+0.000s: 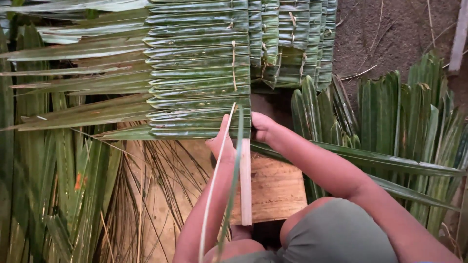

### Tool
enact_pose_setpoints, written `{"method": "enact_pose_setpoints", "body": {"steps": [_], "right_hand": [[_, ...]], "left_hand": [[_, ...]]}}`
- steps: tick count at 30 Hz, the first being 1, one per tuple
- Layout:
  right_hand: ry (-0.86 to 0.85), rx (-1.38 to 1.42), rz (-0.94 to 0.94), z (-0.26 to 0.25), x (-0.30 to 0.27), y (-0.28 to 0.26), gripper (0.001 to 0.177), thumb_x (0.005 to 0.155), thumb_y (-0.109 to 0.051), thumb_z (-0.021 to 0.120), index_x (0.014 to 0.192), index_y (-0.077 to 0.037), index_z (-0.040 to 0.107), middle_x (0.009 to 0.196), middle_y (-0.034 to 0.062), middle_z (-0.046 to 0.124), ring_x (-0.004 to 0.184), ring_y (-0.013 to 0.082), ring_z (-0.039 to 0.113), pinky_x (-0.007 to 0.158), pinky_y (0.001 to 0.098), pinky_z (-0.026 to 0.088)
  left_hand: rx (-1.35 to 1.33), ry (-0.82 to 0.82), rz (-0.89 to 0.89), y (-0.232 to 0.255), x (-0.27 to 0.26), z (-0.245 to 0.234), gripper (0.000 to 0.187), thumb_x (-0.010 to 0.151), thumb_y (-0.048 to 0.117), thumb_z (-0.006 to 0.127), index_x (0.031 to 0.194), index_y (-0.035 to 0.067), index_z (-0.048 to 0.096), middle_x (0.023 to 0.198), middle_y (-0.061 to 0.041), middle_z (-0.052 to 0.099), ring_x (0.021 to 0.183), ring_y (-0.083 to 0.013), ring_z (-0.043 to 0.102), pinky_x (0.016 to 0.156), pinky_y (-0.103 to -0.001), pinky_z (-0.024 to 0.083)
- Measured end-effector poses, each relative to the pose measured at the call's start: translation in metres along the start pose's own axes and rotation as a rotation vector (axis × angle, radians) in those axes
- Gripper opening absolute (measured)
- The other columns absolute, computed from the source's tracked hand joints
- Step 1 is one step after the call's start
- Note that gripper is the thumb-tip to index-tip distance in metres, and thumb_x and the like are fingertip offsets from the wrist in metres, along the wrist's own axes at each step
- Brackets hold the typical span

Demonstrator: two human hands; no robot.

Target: Weaving palm leaves over a wooden guide to create a thatched panel or mat.

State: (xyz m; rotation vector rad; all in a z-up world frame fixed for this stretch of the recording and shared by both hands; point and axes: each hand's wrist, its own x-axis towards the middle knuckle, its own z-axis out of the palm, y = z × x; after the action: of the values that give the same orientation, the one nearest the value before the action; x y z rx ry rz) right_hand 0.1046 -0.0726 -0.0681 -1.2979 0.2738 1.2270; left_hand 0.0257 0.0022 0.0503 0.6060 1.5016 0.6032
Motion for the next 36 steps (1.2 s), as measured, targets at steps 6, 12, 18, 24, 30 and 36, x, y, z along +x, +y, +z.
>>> {"method": "enact_pose_setpoints", "body": {"steps": [6, 12, 18, 24, 30, 36], "right_hand": [[-0.008, 0.052, 0.159, 0.001, 0.000, 0.006, 0.009, 0.086, -0.019, 0.069, 0.078, -0.016, 0.064, 0.074, -0.0029, 0.055, 0.063, 0.0128, 0.044, 0.056, 0.0279, 0.032], [-0.020, 0.100, 0.321, 0.001, -0.013, 0.008, 0.011, 0.087, -0.021, 0.065, 0.078, -0.017, 0.062, 0.073, -0.0035, 0.052, 0.060, 0.0133, 0.041, 0.053, 0.0272, 0.028], [-0.024, 0.136, 0.473, -0.008, -0.005, -0.004, 0.012, 0.088, -0.023, 0.061, 0.077, -0.017, 0.060, 0.072, -0.0042, 0.049, 0.058, 0.0138, 0.038, 0.049, 0.0265, 0.023], [-0.023, 0.043, 0.342, -0.020, -0.009, 0.000, 0.013, 0.090, -0.019, 0.055, 0.077, -0.020, 0.060, 0.065, -0.0071, 0.043, 0.049, 0.0083, 0.036, 0.041, 0.0203, 0.027], [0.257, -0.644, -0.743, 0.009, -0.104, -0.049, 0.013, 0.083, -0.014, 0.080, 0.096, -0.017, 0.079, 0.085, 0.0039, 0.071, 0.079, 0.0160, 0.069, 0.073, 0.0286, 0.054], [0.146, -1.220, -1.454, 0.034, -0.094, -0.059, 0.005, 0.091, -0.021, 0.080, 0.089, -0.019, 0.075, 0.098, -0.0018, 0.066, 0.092, 0.0225, 0.064, 0.087, 0.0351, 0.047]], "left_hand": [[0.057, 0.040, -0.144, 0.005, 0.005, 0.001, 0.079, 0.058, 0.019, 0.104, 0.109, -0.005, 0.049, 0.087, -0.013, 0.062, 0.081, -0.0171, 0.067, 0.078, -0.034, 0.058], [-0.038, -0.098, 0.196, -0.031, 0.023, -0.013, 0.048, 0.066, 0.002, 0.098, 0.109, 0.002, 0.076, 0.105, -0.012, 0.078, 0.100, -0.0161, 0.074, 0.093, -0.036, 0.059], [0.036, 0.010, 0.049, 0.012, -0.011, 0.005, 0.065, 0.058, 0.016, 0.103, 0.107, -0.008, 0.067, 0.100, -0.019, 0.072, 0.095, -0.0186, 0.067, 0.093, -0.038, 0.051], [0.093, -0.006, 0.049, -0.005, 0.003, 0.006, 0.082, 0.061, 0.018, 0.103, 0.124, -0.009, 0.058, 0.116, -0.017, 0.065, 0.116, -0.0180, 0.060, 0.106, -0.038, 0.043], [0.014, -0.048, -0.022, -0.022, 0.027, -0.008, 0.058, 0.061, 0.017, 0.102, 0.105, -0.006, 0.071, 0.099, -0.015, 0.075, 0.093, -0.0176, 0.072, 0.084, -0.035, 0.057], [-0.145, -0.060, -0.078, -0.025, 0.033, -0.005, 0.047, 0.060, 0.014, 0.100, 0.094, -0.007, 0.075, 0.086, -0.019, 0.075, 0.077, -0.0228, 0.076, 0.067, -0.037, 0.062]]}}
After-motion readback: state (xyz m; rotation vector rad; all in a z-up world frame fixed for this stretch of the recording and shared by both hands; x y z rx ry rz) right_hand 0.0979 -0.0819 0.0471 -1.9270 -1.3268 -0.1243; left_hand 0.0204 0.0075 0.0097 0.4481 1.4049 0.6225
